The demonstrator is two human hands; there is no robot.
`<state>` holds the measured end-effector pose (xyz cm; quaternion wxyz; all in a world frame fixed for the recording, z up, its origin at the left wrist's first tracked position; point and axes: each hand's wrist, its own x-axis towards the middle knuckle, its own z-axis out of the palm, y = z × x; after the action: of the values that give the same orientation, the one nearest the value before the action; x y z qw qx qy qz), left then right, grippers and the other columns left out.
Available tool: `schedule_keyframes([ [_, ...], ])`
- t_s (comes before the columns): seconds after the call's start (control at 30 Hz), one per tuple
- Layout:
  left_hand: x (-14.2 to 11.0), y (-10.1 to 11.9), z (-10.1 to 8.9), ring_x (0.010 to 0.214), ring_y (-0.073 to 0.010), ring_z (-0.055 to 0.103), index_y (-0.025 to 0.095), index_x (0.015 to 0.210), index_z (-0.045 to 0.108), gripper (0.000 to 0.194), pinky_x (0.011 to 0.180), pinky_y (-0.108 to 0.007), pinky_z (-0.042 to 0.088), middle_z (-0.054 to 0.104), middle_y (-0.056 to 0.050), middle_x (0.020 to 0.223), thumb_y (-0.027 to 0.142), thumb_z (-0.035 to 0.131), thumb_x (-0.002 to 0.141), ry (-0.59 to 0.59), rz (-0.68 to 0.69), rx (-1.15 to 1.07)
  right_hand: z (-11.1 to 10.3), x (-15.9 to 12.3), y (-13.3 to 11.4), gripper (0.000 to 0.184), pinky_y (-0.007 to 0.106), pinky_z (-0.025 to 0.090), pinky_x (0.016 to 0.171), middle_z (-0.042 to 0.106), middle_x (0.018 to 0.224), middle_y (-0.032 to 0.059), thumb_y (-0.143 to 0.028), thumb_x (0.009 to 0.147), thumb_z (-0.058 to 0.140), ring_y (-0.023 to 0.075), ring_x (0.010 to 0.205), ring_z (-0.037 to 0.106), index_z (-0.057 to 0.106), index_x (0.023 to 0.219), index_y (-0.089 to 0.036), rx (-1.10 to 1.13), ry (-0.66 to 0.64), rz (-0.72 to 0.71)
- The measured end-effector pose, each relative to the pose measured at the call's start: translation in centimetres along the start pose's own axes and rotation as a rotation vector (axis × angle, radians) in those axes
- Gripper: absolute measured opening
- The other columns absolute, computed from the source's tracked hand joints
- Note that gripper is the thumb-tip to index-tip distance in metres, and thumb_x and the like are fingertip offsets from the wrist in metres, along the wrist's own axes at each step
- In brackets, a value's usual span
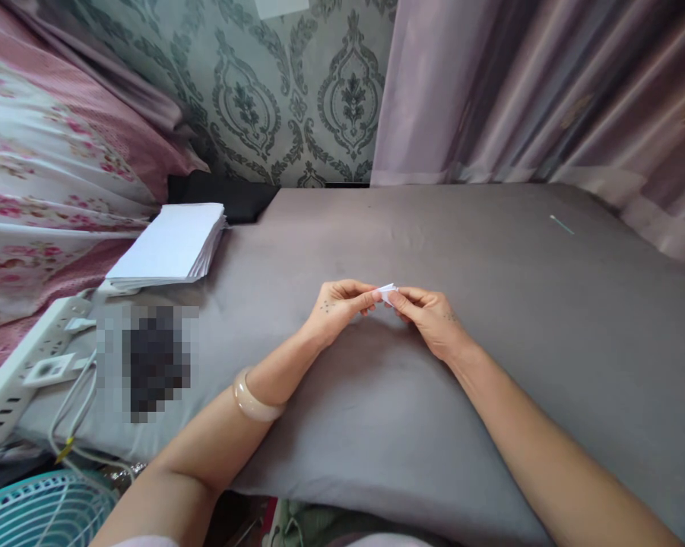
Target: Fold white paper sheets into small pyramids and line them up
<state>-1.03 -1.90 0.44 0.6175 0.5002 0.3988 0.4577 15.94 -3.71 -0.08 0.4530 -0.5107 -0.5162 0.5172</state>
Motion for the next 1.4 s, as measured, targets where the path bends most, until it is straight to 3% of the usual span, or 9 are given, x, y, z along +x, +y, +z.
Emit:
schedule_keyframes([
  [0.27, -0.3, -0.3, 0.7, 0.058, -0.0085, 0.055, 0.012, 0.072, 0.067, 0.024, 0.061, -0.024, 0.045, 0.066, -0.003, 0.067, 0.032, 0.078, 0.065, 0.053, -0.018, -0.052, 0.7, -0.4, -0.2, 0.029, 0.030, 0.047, 0.077, 0.071, 0.080, 0.0033, -0.047, 0.076, 0.068, 0.0163, 0.078, 0.061, 0.071, 0.078, -0.019, -0.036, 0.027, -0.123],
  [0.37, -0.2, -0.5, 1.3, 0.057, -0.0086, 0.054, 0.012, 0.070, 0.065, 0.022, 0.060, -0.024, 0.044, 0.063, -0.001, 0.063, 0.029, 0.076, 0.065, 0.118, -0.014, -0.043, 1.0, -0.3, 0.0, 0.028, 0.030, 0.046, 0.073, 0.070, 0.077, 0.0039, -0.046, 0.079, 0.065, 0.0167, 0.074, 0.061, 0.070, 0.077, -0.018, -0.135, 0.080, -0.176],
  [0.47, 0.5, -0.9, 1.4, 0.055, -0.0080, 0.053, 0.012, 0.068, 0.064, 0.019, 0.058, -0.024, 0.042, 0.061, -0.001, 0.061, 0.026, 0.075, 0.064, 0.156, -0.053, -0.080, 1.3, 0.0, 0.4, 0.032, 0.029, 0.045, 0.067, 0.069, 0.074, 0.0039, -0.048, 0.078, 0.064, 0.0150, 0.067, 0.058, 0.071, 0.078, -0.017, -0.174, 0.176, -0.134],
  [0.63, 0.8, -1.1, 1.1, 0.060, -0.0089, 0.056, 0.011, 0.073, 0.064, 0.020, 0.063, -0.025, 0.044, 0.065, -0.003, 0.068, 0.025, 0.076, 0.065, 0.107, -0.125, -0.200, 1.2, 0.1, 0.3, 0.038, 0.025, 0.039, 0.054, 0.068, 0.074, 0.0022, -0.051, 0.076, 0.065, 0.0102, 0.057, 0.049, 0.073, 0.090, -0.017, -0.044, 0.087, -0.031],
  [0.83, 0.3, -1.0, 0.7, 0.062, -0.0086, 0.058, 0.011, 0.075, 0.064, 0.023, 0.065, -0.025, 0.046, 0.065, -0.003, 0.068, 0.026, 0.078, 0.065, 0.030, -0.080, -0.180, 0.2, 0.2, -0.2, 0.029, 0.028, 0.042, 0.058, 0.066, 0.067, 0.0019, -0.045, 0.074, 0.068, 0.0119, 0.057, 0.051, 0.072, 0.077, -0.017, -0.176, 0.123, -0.123],
  [0.97, 0.2, -0.6, 0.5, 0.068, -0.0109, 0.061, 0.011, 0.081, 0.065, 0.029, 0.069, -0.027, 0.050, 0.066, -0.004, 0.075, 0.029, 0.080, 0.064, -0.047, -0.148, -0.168, -1.0, 0.5, -0.2, 0.022, 0.030, 0.046, 0.071, 0.069, 0.079, 0.0024, -0.039, 0.080, 0.063, 0.0156, 0.074, 0.060, 0.074, 0.085, -0.021, -0.321, -0.009, -0.237],
  [1.07, 0.2, -0.4, 0.6, 0.070, -0.0109, 0.061, 0.014, 0.089, 0.066, 0.035, 0.069, -0.027, 0.050, 0.069, -0.004, 0.081, 0.031, 0.081, 0.063, -0.043, -0.088, -0.117, -1.3, 0.5, 0.2, 0.022, 0.033, 0.048, 0.082, 0.070, 0.094, 0.0036, -0.034, 0.081, 0.061, 0.0179, 0.088, 0.063, 0.072, 0.097, -0.022, -0.317, -0.055, -0.279],
  [1.23, 0.2, -0.6, 0.6, 0.072, -0.0117, 0.062, 0.014, 0.084, 0.070, 0.027, 0.075, -0.027, 0.050, 0.070, -0.003, 0.079, 0.032, 0.079, 0.065, -0.009, 0.002, -0.028, -0.6, 0.2, 0.5, 0.046, 0.037, 0.052, 0.089, 0.067, 0.117, 0.0086, -0.030, 0.074, 0.070, 0.0214, 0.103, 0.064, 0.061, 0.119, -0.022, -0.141, -0.050, -0.165],
  [1.4, 0.4, -1.0, 0.5, 0.070, -0.0117, 0.063, 0.014, 0.081, 0.070, 0.024, 0.077, -0.029, 0.051, 0.069, -0.003, 0.077, 0.030, 0.078, 0.065, 0.019, 0.031, -0.022, 0.0, 0.5, 1.1, 0.044, 0.039, 0.052, 0.091, 0.066, 0.117, 0.0113, -0.033, 0.076, 0.068, 0.0219, 0.103, 0.065, 0.059, 0.117, -0.020, -0.143, 0.008, -0.190],
])
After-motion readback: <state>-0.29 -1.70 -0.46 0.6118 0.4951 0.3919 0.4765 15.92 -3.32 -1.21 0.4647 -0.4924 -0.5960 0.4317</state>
